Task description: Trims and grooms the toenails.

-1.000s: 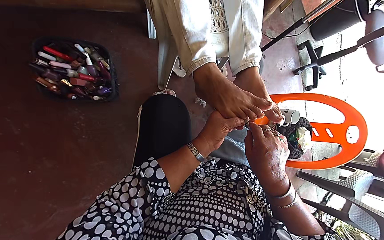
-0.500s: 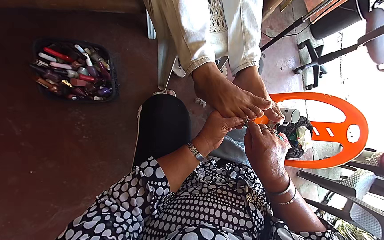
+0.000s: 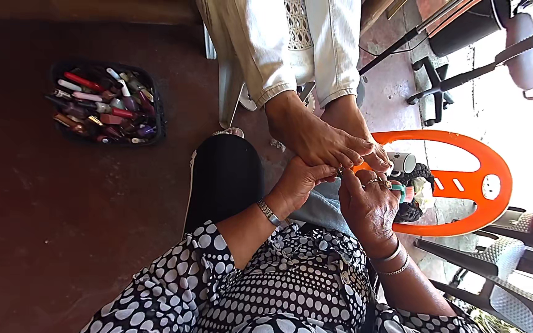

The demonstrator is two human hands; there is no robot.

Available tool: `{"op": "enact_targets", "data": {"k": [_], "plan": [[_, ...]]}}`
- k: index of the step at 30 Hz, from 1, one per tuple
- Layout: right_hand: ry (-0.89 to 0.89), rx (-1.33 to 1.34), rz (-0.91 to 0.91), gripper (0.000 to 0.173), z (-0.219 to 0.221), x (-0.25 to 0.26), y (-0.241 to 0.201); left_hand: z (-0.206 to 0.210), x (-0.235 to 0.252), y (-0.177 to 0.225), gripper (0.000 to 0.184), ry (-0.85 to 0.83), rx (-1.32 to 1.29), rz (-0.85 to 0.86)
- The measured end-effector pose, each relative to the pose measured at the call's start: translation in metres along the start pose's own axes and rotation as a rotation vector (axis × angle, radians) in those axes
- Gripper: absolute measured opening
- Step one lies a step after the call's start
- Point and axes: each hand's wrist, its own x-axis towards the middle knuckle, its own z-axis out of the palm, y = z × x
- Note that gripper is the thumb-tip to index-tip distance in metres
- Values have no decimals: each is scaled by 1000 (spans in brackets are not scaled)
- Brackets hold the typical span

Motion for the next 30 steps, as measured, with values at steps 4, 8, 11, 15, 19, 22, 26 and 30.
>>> {"op": "enact_targets", "data": {"k": [4,8,11,15,19,22,26,30], "plan": [[61,-29,-33,18,6,-4,5,0,-1,0,19,-2,-15,-1],[87,21,-26,17,8,-4,7,0,-2,1,18,0,-15,-10],[27,271,46,16,3,-1,9,-1,-1,1,18,5,20,1],[-221,838,403,14,-10,-1,6,-1,-2,2,18,13,49,-5],[-379,1362,754,23,-20,5,3,-1,-2,2,19,13,17,-15],[-411,1468,856,29,-25,8,1,0,-1,2,18,7,2,-16],[-435,1583,960,31,-30,12,0,0,-2,2,18,7,-11,-17],[-439,1642,1029,32,-32,13,-2,1,-2,2,17,9,-5,-14]]}}
